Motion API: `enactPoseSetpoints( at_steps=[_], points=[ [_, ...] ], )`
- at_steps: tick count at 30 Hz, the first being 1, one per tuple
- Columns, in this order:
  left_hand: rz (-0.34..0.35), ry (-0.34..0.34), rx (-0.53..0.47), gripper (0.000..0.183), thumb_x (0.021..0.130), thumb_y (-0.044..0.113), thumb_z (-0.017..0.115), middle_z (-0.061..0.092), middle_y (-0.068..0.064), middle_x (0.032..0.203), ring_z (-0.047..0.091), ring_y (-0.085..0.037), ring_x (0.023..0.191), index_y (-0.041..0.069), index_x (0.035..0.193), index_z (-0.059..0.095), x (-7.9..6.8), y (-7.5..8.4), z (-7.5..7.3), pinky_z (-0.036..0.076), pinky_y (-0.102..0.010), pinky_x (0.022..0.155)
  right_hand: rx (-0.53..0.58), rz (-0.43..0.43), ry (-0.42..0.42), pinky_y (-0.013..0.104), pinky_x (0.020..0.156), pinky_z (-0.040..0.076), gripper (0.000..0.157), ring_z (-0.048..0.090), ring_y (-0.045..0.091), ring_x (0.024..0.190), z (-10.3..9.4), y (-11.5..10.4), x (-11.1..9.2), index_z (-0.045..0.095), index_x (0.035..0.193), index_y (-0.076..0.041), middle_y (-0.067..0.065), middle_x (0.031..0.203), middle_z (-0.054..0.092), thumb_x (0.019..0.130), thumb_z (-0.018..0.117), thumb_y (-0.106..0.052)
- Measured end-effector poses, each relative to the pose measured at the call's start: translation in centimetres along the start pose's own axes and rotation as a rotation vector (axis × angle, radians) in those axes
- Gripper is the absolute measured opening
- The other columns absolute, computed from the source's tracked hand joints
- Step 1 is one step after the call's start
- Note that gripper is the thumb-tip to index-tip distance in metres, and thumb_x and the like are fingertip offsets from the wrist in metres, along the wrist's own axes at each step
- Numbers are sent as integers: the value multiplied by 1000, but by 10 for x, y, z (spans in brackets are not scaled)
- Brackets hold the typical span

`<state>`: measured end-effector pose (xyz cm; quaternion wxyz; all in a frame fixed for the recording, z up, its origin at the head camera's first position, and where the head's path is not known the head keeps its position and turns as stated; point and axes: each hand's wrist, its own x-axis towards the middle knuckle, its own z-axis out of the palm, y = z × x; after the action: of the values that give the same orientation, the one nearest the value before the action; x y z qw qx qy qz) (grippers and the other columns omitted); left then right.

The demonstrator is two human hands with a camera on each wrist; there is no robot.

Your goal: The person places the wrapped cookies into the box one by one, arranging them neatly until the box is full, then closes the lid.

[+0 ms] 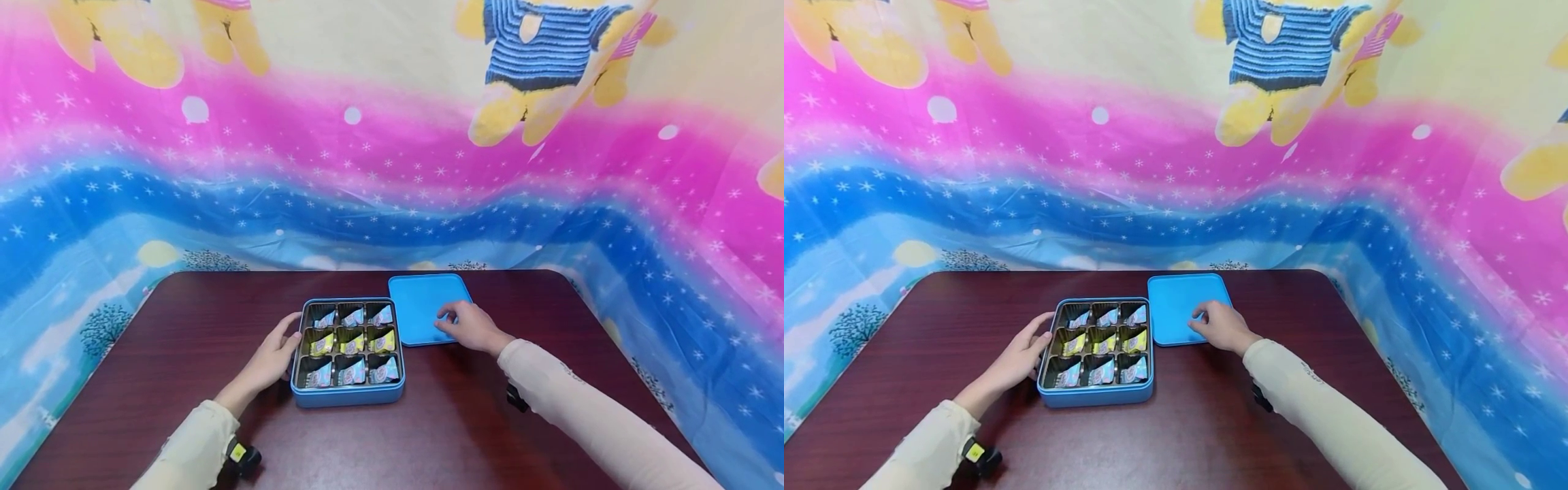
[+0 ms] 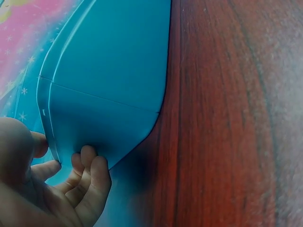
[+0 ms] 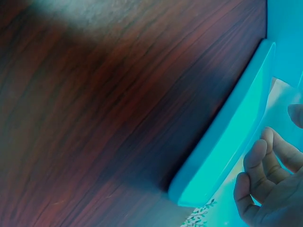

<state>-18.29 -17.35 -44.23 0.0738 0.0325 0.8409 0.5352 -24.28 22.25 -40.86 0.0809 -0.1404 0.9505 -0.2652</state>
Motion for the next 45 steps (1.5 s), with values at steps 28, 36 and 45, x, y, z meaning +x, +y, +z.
enactPoseSetpoints(
  at_steps=[28, 36, 45],
  points=[
    [-27, 24, 76, 51, 109, 16, 42, 56, -11, 78, 56, -21, 56, 11, 157, 28, 5, 11, -7, 53, -36, 51, -98, 235, 157, 34, 64, 48, 26, 58, 21, 70, -18, 54, 12, 68, 96, -2, 10, 81, 65, 98, 65, -28],
    [-11, 32, 63, 48, 109, 15, 42, 54, -11, 80, 55, -19, 56, 9, 155, 30, 5, 14, -16, 54, -34, 52, -107, 297, 76, 31, 57, 40, 29, 52, 21, 63, -17, 59, 11, 57, 84, -5, 4, 65, 47, 99, 63, -29],
    [31, 38, 67, 48, 109, 15, 42, 54, -17, 83, 55, -19, 56, 8, 155, 30, 7, 26, -25, 55, -35, 53, -89, 319, 48, 31, 58, 40, 29, 52, 21, 62, -15, 64, 18, 52, 78, -7, 2, 63, 44, 99, 64, -23]
  ],
)
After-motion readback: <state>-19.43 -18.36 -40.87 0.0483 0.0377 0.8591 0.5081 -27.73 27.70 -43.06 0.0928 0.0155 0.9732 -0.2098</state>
